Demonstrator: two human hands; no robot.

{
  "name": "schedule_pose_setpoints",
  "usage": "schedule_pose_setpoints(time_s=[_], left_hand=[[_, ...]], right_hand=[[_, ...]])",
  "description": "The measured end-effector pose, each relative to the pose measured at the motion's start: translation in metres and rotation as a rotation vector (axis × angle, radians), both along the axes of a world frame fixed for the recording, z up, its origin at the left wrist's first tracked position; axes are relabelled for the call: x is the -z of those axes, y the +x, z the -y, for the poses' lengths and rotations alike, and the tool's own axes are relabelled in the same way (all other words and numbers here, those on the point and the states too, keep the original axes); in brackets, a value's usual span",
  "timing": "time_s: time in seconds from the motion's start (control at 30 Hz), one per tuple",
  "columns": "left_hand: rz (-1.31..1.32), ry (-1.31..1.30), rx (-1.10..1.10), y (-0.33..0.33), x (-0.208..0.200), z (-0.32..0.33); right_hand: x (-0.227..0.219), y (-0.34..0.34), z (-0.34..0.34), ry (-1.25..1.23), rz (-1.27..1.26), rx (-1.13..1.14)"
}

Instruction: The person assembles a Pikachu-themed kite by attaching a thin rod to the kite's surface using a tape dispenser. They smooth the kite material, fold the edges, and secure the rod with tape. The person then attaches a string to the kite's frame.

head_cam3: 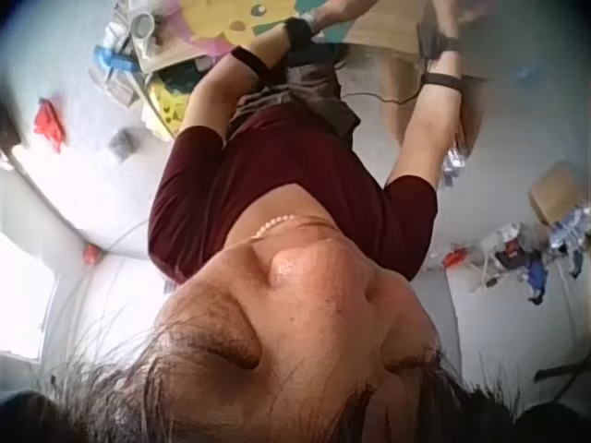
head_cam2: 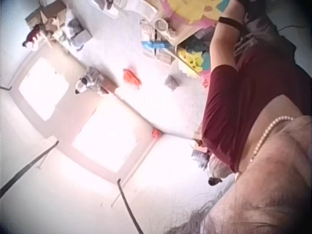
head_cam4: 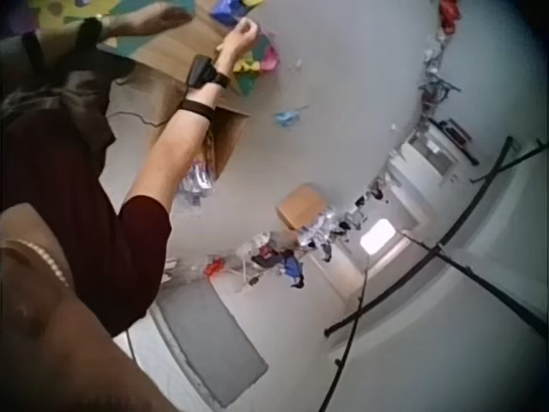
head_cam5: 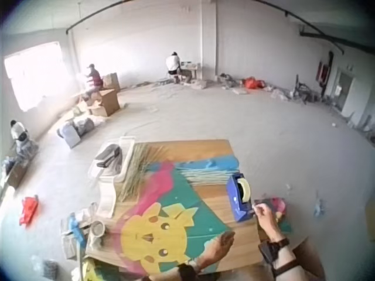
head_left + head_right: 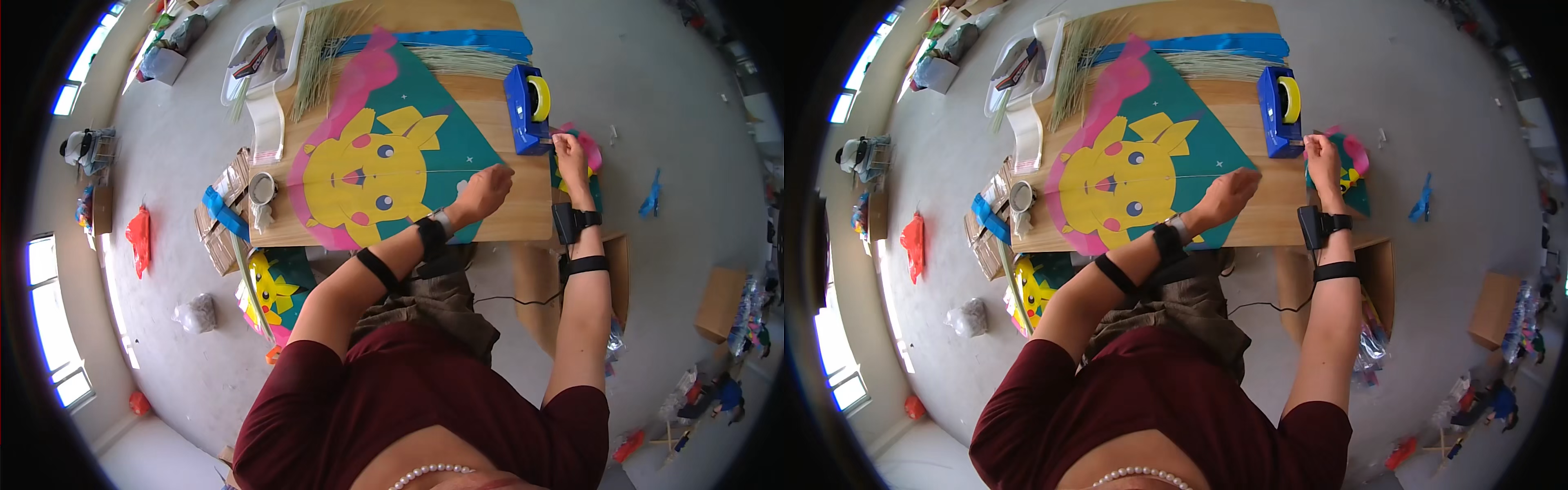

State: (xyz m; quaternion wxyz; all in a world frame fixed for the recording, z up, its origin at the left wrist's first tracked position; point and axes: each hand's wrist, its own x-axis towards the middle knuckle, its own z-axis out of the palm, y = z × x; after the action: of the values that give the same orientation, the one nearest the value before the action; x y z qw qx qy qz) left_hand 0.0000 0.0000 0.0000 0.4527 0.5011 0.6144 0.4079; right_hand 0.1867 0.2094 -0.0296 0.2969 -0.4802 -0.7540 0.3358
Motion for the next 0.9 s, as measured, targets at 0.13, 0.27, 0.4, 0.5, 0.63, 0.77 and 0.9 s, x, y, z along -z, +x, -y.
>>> schedule_pose_setpoints(time_s=[0.13, 0.27, 0.4, 0.5, 0.63, 0.77, 0.9], left_hand=[[0.497, -0.145, -0.167, 0.016, 0.004, -0.047], [1.112, -0.147, -0.306, 0.029, -0.001, -0.069], [1.366, -0.170, -0.350, 0.034, 0.007, -0.092], [1.454, -0.211, -0.394, 0.033, -0.003, -0.103], [1.400, -0.227, -0.389, 0.023, -0.003, -0.104], [1.371, -0.243, -0.382, 0.021, 0.000, -0.106], [1.357, -0.209, -0.371, 0.023, -0.001, -0.104]], right_hand=[[-0.033, -0.001, -0.006, -0.143, 0.074, -0.108], [-0.053, -0.010, -0.007, -0.283, 0.061, -0.143], [-0.056, -0.018, -0.009, -0.439, 0.031, -0.113], [-0.061, -0.017, -0.005, -0.538, -0.080, -0.062], [-0.075, -0.003, 0.032, -0.485, -0.226, -0.065], [-0.097, 0.058, 0.132, -0.573, -0.287, -0.011], [-0.134, 0.136, 0.238, -0.663, -0.309, 0.005]])
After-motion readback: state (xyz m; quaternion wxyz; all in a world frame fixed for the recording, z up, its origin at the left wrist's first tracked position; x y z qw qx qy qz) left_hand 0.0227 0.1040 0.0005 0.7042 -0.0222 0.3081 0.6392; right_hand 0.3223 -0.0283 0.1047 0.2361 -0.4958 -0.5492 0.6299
